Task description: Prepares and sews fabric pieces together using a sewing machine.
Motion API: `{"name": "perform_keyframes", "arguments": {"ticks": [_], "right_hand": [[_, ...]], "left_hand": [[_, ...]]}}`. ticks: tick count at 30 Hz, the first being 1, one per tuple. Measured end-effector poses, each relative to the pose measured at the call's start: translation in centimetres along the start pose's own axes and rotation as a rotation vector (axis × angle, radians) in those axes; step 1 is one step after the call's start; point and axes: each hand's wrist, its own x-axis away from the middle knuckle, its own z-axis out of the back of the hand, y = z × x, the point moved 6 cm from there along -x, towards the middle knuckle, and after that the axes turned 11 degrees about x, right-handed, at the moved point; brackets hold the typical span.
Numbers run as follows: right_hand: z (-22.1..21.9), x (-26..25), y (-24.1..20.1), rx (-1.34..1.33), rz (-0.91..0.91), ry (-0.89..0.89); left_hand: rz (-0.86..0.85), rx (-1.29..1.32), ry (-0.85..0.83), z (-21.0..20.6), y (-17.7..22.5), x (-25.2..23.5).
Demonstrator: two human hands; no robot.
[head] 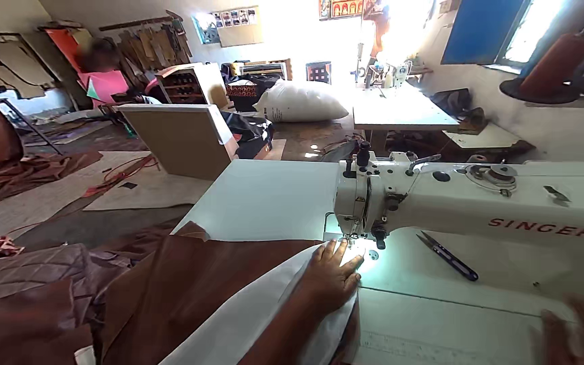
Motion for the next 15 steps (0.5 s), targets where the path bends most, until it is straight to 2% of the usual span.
{"name": "perform_keyframes", "arguments": {"ticks": [4, 7, 9, 12, 15], "right_hand": [[-1.4, 1.8, -13.3, -0.267, 0.303, -0.164], [-2.6, 2.6, -19.8, -0.432, 0.526, -0.256], [-3.1, 2.7, -22.2, -0.515, 0.637, -0.278], [-3.3, 2.7, -24.0, -0.53, 0.721, -0.251], [-2.9, 2.8, -24.4, -0.517, 0.734, -0.197]], "left_hand": [[0.016, -0.019, 0.012, -0.3, 0.0, 0.0], [-0.035, 0.006, 0.153, -0.2, 0.0, 0.3], [-0.064, 0.015, 0.224, 0.4, 0.7, 0.8], [-0.069, -0.019, 0.192, 0.6, 0.7, 0.9], [-0.032, 0.103, 0.063, 1.2, 0.3, 1.0]]}}
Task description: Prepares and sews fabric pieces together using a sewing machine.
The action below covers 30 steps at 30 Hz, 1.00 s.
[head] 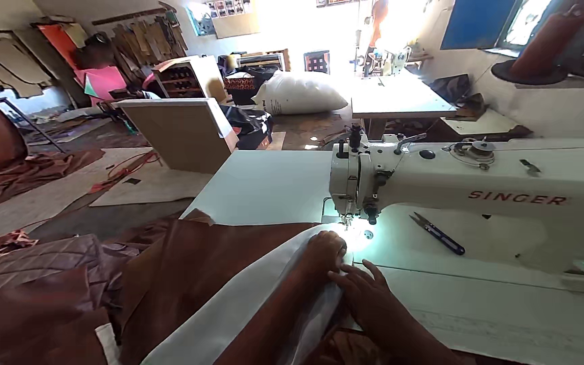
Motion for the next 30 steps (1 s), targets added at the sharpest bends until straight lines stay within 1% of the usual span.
{"name": "perform_keyframes", "arguments": {"ticks": [3, 6, 12, 15, 19, 21, 24, 28, 30], "right_hand": [[0.7, 0.7, -0.3, 0.001, 0.039, -0.011], [0.7, 1.8, -0.3, 0.031, 0.069, 0.015], [0.5, 2.8, -0.3, 0.063, 0.117, 0.069], [0.5, 2.7, -0.2, 0.043, 0.112, 0.049], [0.8, 2.3, -0.1, -0.012, 0.117, -0.028], [0.9, 2.0, 0.0, -0.044, 0.113, -0.078], [0.5, 1.7, 0.8, -0.043, 0.11, -0.097], [-0.5, 0.8, 2.3, 0.013, 0.128, -0.027], [-0.8, 0.3, 3.0, 0.015, 0.131, -0.03]], "left_hand": [[0.036, 0.041, -0.134, 0.6, 0.4, 1.2], [0.041, 0.034, -0.211, 0.3, 0.2, 2.5], [-0.009, 0.021, -0.151, 0.0, -0.7, 3.6], [0.013, -0.013, -0.12, 0.2, -0.9, 4.1], [0.029, 0.046, -0.138, -0.1, -2.2, 4.3], [0.015, 0.056, -0.121, -0.2, -2.5, 4.1], [0.032, 0.046, -0.129, 0.1, -2.6, 3.2], [0.041, 0.033, -0.103, 1.0, -2.9, 1.6], [0.044, 0.024, -0.099, 1.4, -3.1, 0.8]]}}
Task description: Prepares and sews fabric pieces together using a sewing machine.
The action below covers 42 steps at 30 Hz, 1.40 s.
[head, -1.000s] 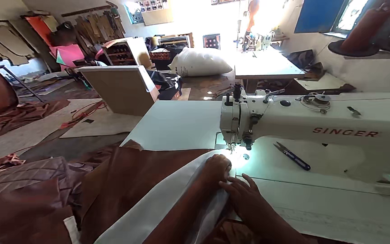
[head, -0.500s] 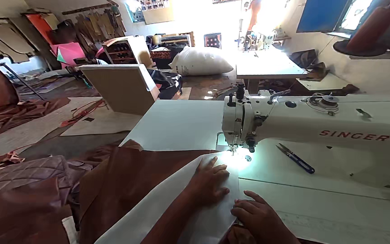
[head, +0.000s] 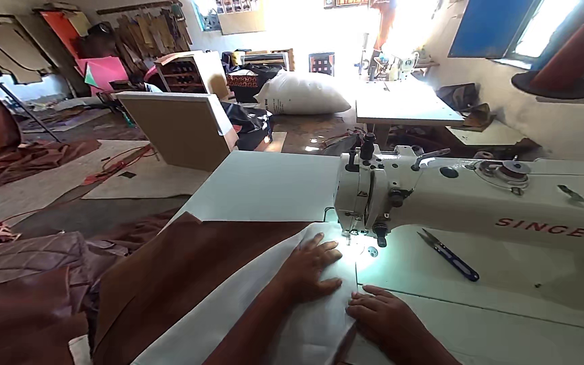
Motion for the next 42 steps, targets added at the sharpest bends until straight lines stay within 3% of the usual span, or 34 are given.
{"name": "perform_keyframes", "arguments": {"ticks": [7, 13, 19, 23, 26, 32, 37, 42], "right_hand": [[-1.0, -1.8, 2.4, 0.028, 0.002, -0.036], [-2.2, -2.4, 3.8, 0.041, -0.166, -0.025], [-2.5, -2.4, 4.3, 0.025, -0.197, -0.042], [-1.9, -2.5, 3.8, 0.031, -0.174, -0.033], [-1.2, -1.9, 2.1, 0.042, -0.024, 0.011], [1.8, -0.3, -4.3, -0.143, 0.143, -0.013], [4.5, 0.2, -7.6, -0.262, 0.227, 0.11], [7.3, -3.1, -9.9, -0.359, 0.324, 0.214]], "left_hand": [[-0.035, -0.012, 0.026, 1.7, -0.9, -3.0], [-0.015, -0.103, 0.007, 3.1, -1.0, -5.1], [-0.043, -0.142, 0.017, 3.2, -1.5, -6.0], [-0.185, -0.287, 0.25, 3.0, -1.2, -5.0], [-0.194, -0.377, 0.347, 2.6, -0.5, -2.7], [0.023, -0.117, 0.366, 4.4, 0.3, 6.2], [-0.068, 0.136, 0.476, 4.0, -0.5, 15.4], [-0.259, 0.297, 0.575, 2.9, 3.2, 21.7]]}}
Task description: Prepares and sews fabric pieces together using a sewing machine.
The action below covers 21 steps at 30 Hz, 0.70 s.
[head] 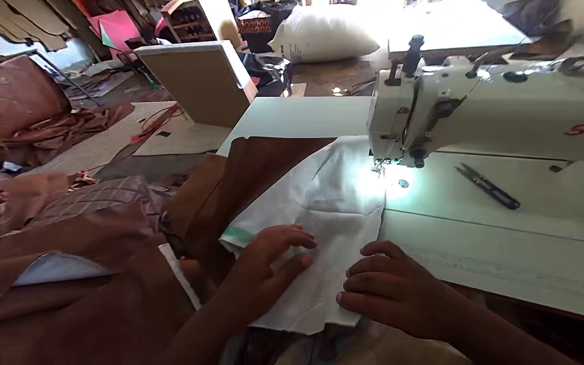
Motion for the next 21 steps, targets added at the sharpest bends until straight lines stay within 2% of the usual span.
{"name": "perform_keyframes", "arguments": {"ticks": [3, 6, 10, 14, 21], "right_hand": [[0.1, -1.4, -0.2, -0.016, -0.013, 0.034], [0.0, -1.3, 0.1, -0.026, -0.046, 0.077], [0.4, -0.7, 0.1, -0.021, -0.116, 0.119], [0.9, -0.3, 0.3, -0.028, -0.191, 0.143], [1.6, 0.2, 0.2, -0.064, -0.177, 0.061]], "left_hand": [[-0.069, 0.059, -0.031, -0.9, 2.7, 1.8], [-0.104, 0.07, -0.018, -2.5, 3.5, 2.9], [-0.125, -0.028, 0.13, -5.2, 3.1, 3.3], [-0.17, -0.197, 0.243, -6.1, 4.6, 3.0], [-0.457, -0.326, 0.295, -6.4, 5.2, 3.4]]}}
